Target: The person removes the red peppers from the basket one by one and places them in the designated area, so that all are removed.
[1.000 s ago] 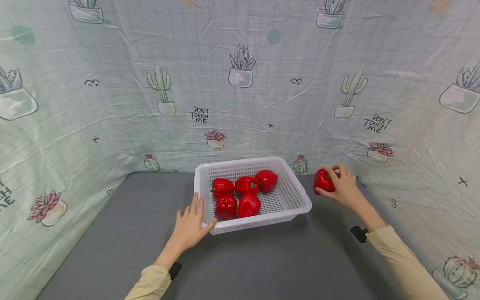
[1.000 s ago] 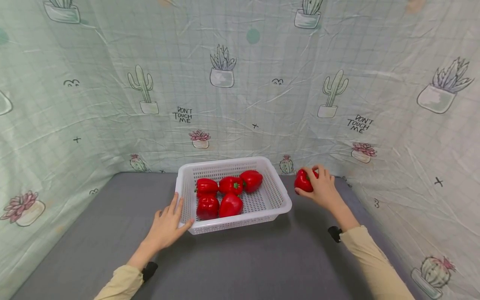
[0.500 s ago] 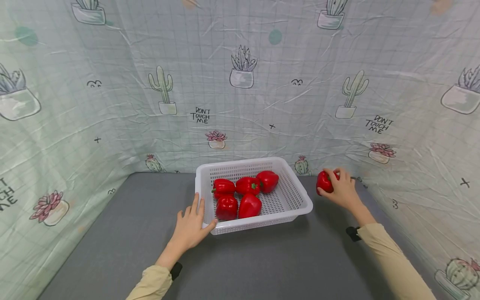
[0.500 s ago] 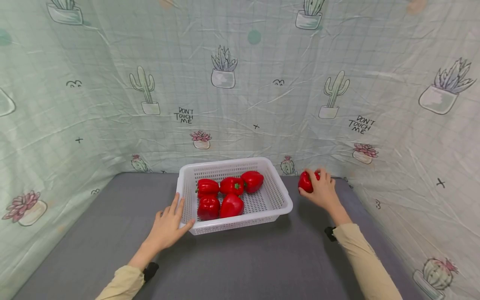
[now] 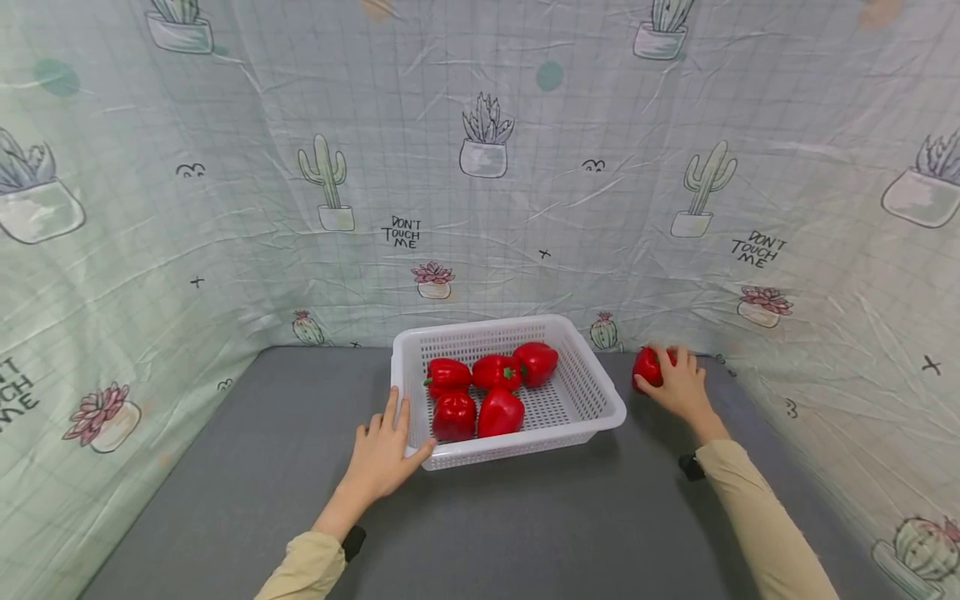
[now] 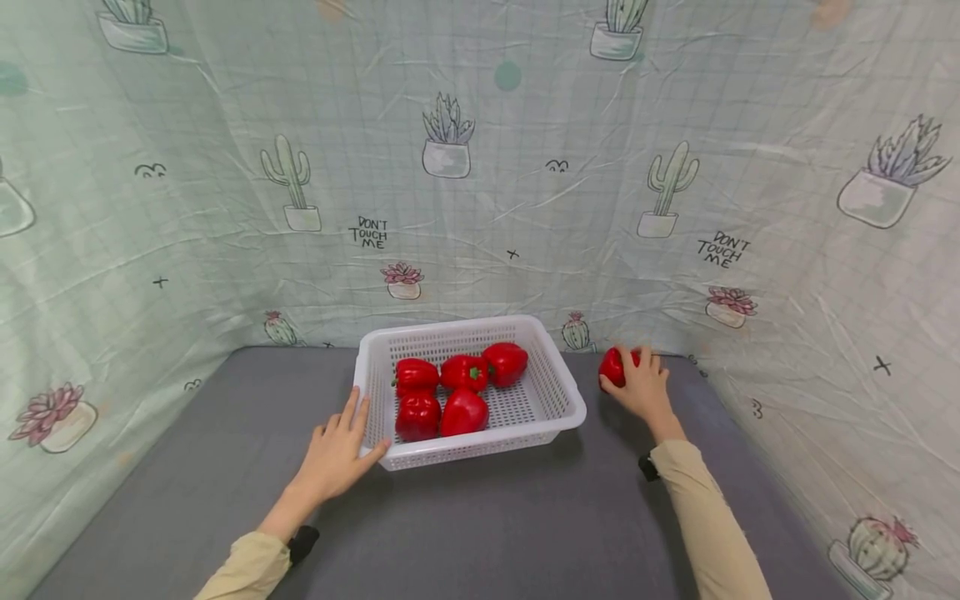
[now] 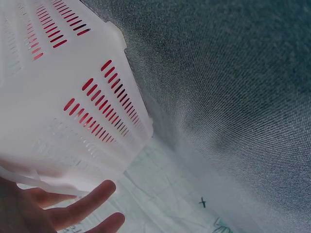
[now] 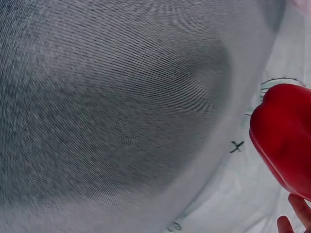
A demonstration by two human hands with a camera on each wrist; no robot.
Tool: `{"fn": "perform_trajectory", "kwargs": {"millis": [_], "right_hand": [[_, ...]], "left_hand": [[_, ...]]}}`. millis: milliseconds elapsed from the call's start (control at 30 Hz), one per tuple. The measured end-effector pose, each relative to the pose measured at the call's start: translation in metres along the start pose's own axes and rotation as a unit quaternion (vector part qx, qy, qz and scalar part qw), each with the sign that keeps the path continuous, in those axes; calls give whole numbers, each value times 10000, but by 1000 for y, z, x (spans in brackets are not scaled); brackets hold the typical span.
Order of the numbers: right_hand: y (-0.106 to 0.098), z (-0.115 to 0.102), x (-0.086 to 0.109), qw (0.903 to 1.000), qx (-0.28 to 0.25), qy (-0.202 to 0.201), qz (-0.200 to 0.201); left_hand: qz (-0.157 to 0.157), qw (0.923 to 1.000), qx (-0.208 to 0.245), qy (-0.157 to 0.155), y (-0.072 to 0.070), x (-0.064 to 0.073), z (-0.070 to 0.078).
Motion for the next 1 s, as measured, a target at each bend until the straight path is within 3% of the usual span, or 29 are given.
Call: {"fn": "perform_trajectory", "kwargs": {"millis": [467,1000], "right_hand": [[28,2,2,9973,305,110,-661],[32,-2,2,9949,254,-155,-961]], "left_hand": [[8,10000,63,-51,1,0,-1],[12,10000,63,-41,1,0,-1]]}}
Point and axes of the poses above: each hand's wrist, its own x-axis away from the middle knuckle, its own y-axis out of the palm, z = x × y, the point moved 7 cm from there along -x, towards the middle knuckle, and after that the axes turned 14 degrees about x, right-handed, at the moved point
